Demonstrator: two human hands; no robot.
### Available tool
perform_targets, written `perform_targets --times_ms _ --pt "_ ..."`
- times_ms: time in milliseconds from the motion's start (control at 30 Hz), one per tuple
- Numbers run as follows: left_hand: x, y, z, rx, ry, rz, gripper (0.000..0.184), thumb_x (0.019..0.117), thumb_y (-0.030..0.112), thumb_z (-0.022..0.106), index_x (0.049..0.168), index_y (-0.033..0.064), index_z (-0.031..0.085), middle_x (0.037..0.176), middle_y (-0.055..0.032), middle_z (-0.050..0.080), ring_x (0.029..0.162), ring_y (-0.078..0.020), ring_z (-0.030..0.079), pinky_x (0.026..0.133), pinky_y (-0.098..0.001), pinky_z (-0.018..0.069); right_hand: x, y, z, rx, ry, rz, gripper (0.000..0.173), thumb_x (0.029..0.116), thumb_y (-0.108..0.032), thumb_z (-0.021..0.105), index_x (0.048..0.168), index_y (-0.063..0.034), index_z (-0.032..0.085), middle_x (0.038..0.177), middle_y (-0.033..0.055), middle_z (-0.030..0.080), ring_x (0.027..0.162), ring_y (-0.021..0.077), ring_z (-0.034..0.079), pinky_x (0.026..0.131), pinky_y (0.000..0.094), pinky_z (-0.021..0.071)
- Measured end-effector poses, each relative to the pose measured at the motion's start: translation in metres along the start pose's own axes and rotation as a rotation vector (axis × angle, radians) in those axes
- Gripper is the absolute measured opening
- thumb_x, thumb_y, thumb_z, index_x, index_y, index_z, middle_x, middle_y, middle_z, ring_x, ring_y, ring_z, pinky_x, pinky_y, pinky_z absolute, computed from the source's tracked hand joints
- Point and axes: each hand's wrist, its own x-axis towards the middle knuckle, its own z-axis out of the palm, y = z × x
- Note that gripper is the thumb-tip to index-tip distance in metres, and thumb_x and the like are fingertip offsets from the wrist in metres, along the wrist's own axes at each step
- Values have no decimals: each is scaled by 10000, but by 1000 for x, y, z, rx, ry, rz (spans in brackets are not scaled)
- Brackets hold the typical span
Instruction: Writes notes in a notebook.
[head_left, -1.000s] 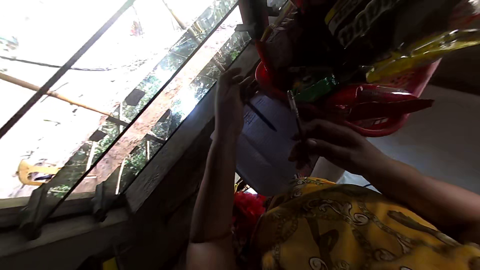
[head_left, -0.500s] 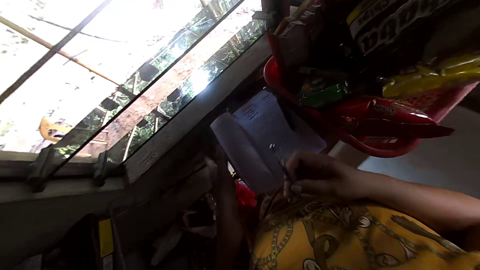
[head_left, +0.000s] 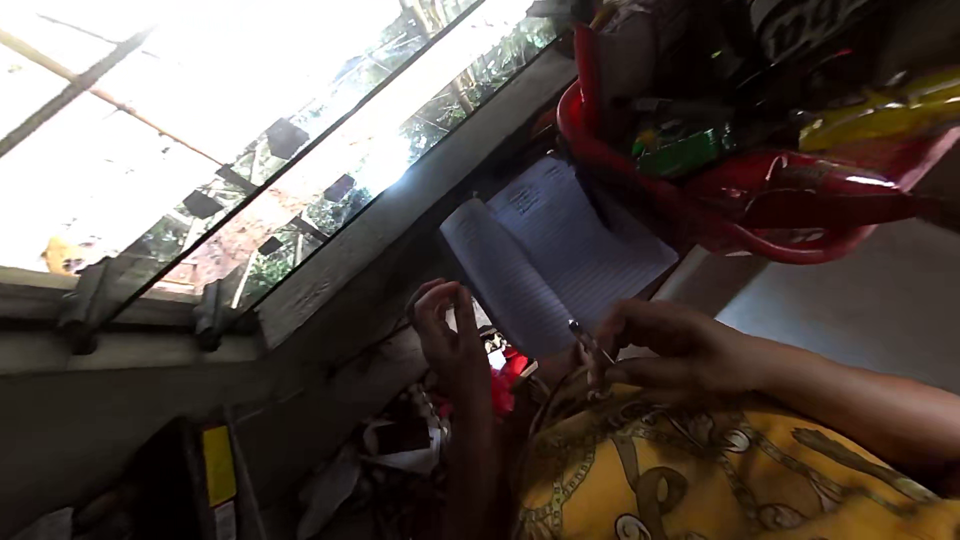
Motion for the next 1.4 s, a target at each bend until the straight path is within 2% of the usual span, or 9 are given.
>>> perform_targets --times_ms 133,267,433,567,700,900,1000,1100,1400 --pt "-8 0 -7 -9 -118 36 160 982 130 611 1076 4 641 1133 -62 621 1122 -91 590 972 -246 511 3 2 20 27 55 13 141 1048 -163 588 1163 -82 590 1014 -8 728 917 66 714 837 241 608" --pt "-7 -5 -32 -39 -182 53 178 993 111 599 1084 -33 649 1116 -82 632 1071 -76 614 946 -222 524 7 4 40 62 91 2 170 1082 -190 516 1194 -96 603 1098 -5 728 997 89 712 888 267 602" --pt "-20 -2 -74 -107 -296 -68 214 1030 152 546 1132 -19 623 1082 -15 641 991 -19 624 899 -209 535 21 18 65 113 246 68 163 1054 -238 566 1141 -211 700 1077 -127 712 938 -30 656 833 171 559" --pt "-48 16 -97 -245 -324 -132 192 1057 150 520 1101 5 637 1020 26 696 971 -20 657 895 -225 555 44 22 83 221 99 107 169 1066 -215 538 1137 -174 687 970 -101 709 795 -26 645 707 152 551" --pt "-81 21 -123 -274 -368 -76 376 1058 374 526 1167 31 637 1084 42 694 1019 0 639 910 -219 541 71 34 100 209 -91 102 170 1075 -182 504 1126 -152 663 936 -75 700 784 -11 636 715 158 542" --pt "-129 47 -129 38 102 -111 131 987 138 659 1055 28 674 1007 4 721 959 -15 673 887 -224 568 99 50 125 226 -376 102 162 1064 -168 512 1166 -132 633 913 -35 679 764 26 632 701 179 549" --pt "-148 54 -131 326 301 -82 106 939 146 719 1009 68 705 960 -3 704 907 -14 651 840 -189 552 100 60 135 303 -499 110 172 1054 -214 558 1197 -172 643 947 -42 687 781 27 642 713 186 560" --pt "-171 55 -138 546 432 -41 113 935 204 737 1012 128 704 939 0 679 908 -65 624 863 -252 512 101 65 148 390 -556 146 166 1043 -279 587 1182 -208 646 940 -55 674 766 25 633 702 185 555" --pt "-227 80 -174 200 767 -213 102 952 132 690 1049 104 705 1025 54 712 946 5 660 832 -194 568 114 76 227 581 -756 379 85 989 -188 637 1050 -235 675 965 -33 679 706 31 619 636 184 548"
